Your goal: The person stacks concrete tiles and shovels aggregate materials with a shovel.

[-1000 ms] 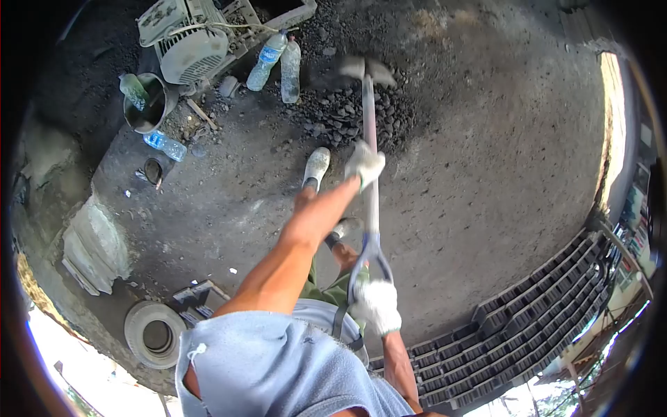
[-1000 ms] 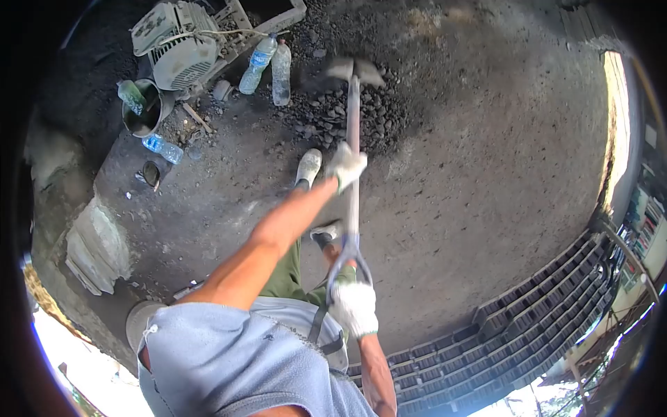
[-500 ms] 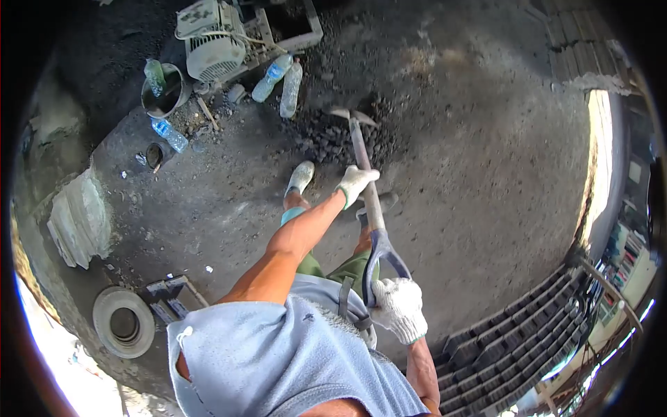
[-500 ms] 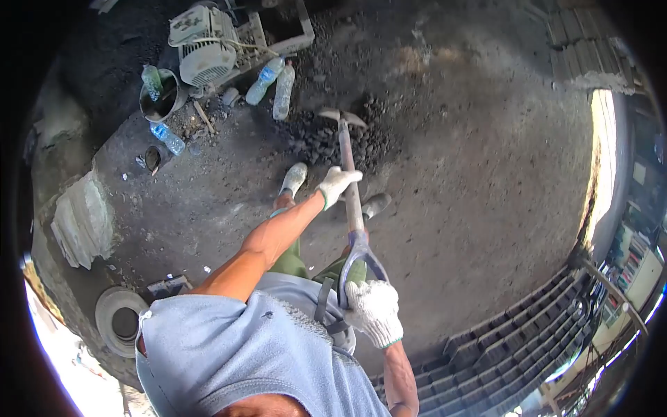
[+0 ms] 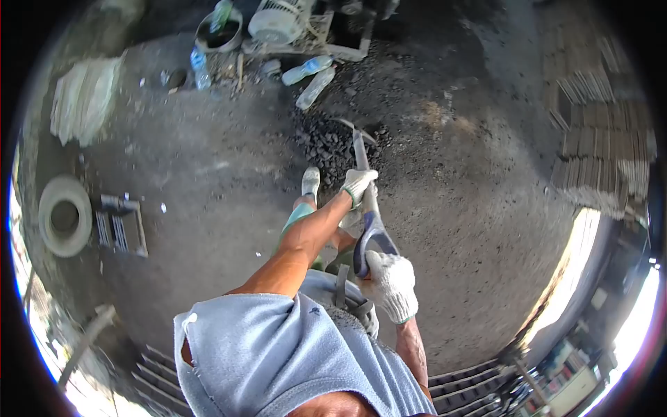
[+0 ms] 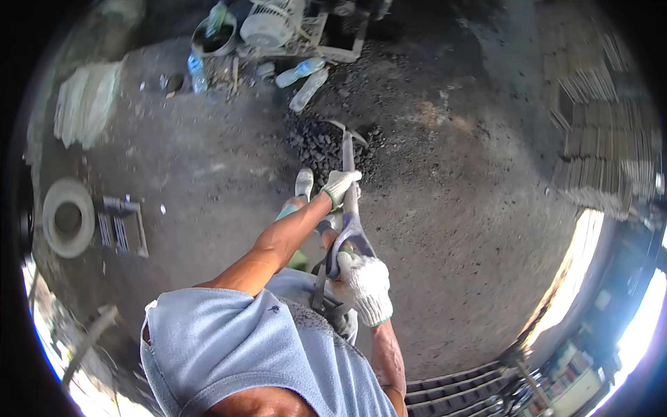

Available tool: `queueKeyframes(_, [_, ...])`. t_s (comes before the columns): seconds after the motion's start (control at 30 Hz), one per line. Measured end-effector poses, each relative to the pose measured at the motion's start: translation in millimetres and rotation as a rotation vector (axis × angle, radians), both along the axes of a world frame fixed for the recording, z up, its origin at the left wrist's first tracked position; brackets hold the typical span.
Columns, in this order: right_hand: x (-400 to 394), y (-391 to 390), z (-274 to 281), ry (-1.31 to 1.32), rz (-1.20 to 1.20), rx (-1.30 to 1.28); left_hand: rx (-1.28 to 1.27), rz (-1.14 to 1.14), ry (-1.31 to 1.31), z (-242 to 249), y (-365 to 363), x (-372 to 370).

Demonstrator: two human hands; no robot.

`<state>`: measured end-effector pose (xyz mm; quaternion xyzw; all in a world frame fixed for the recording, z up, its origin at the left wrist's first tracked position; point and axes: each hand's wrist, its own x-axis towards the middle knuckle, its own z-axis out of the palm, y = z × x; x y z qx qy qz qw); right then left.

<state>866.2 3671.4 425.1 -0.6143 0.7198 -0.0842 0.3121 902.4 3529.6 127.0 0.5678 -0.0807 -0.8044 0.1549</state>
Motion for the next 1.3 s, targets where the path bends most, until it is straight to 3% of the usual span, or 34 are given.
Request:
queueKeyframes(0.17, [-16,-31,59,-0.001,0.056,-0.073,0.101,0.336,0.210,37,-15,14])
queueKeyframes(0.27, [-38,-20,80,-0.127,-0.088,-0.221,0.112,0.549,0.260,63,-48,32])
queueKeyframes(0.37, [-83,10,91,-0.329,-0.382,-0.235,0.000,0.770,0.191,35,-88,52])
queueKeyframes(0.4, [-96,14,93,-0.251,-0.483,-0.203,-0.040,0.759,0.157,11,-98,64])
queueKeyframes(0.43, [-115,33,82,-0.354,-0.744,-0.056,-0.083,0.747,0.122,-16,-105,75])
queueKeyframes(0.5, [-163,42,43,-0.160,-0.852,0.094,-0.094,0.867,0.084,-51,-110,78])
queueKeyframes(0.53, [-190,52,27,-0.638,-1.001,0.057,-0.160,0.820,0.176,-75,-103,80])
queueKeyframes(0.57, [-226,71,-11,-0.719,-0.946,0.018,-0.259,0.802,0.192,-90,-92,68])
queueKeyframes(0.63, [-284,98,-74,-0.734,-1.041,-0.064,-0.166,0.906,0.095,-73,-70,20])
queueKeyframes(0.67, [-297,86,-70,-0.711,-1.128,-0.079,-0.151,0.695,0.040,-32,-57,-8])
queueKeyframes(0.7, [-332,121,-107,-0.657,-1.179,-0.113,-0.078,0.834,0.013,-59,-45,-39])
queueKeyframes(0.73, [-355,137,-116,-0.582,-1.263,-0.124,-0.089,0.755,-0.056,-49,-29,-75])
queueKeyframes(0.77, [-374,153,-123,-0.501,-1.348,-0.130,-0.037,0.719,-0.009,-86,-8,-102])
queueKeyframes(0.87, [-434,202,-128,-0.197,-1.494,-0.139,0.223,0.578,0.004,-110,44,-216])
queueKeyframes(0.9, [-455,223,-126,-0.115,-1.519,-0.110,0.361,0.548,0.084,-148,70,-248])
queueKeyframes(1.0, [-501,251,-116,0.204,-1.577,-0.069,0.354,0.500,0.161,-185,134,-349])
queueKeyframes(1.03, [-521,261,-115,0.251,-1.582,-0.070,0.460,0.503,0.216,-208,154,-377])
queueKeyframes(1.1, [-563,277,-121,0.312,-1.588,-0.080,0.594,0.573,0.241,-228,178,-424])
queueKeyframes(1.17, [-601,277,-139,0.315,-1.583,-0.079,0.571,0.603,0.252,-252,187,-449])
queueKeyframes(1.3, [-648,252,-199,0.201,-1.488,-0.081,0.532,0.709,0.176,-310,175,-437])
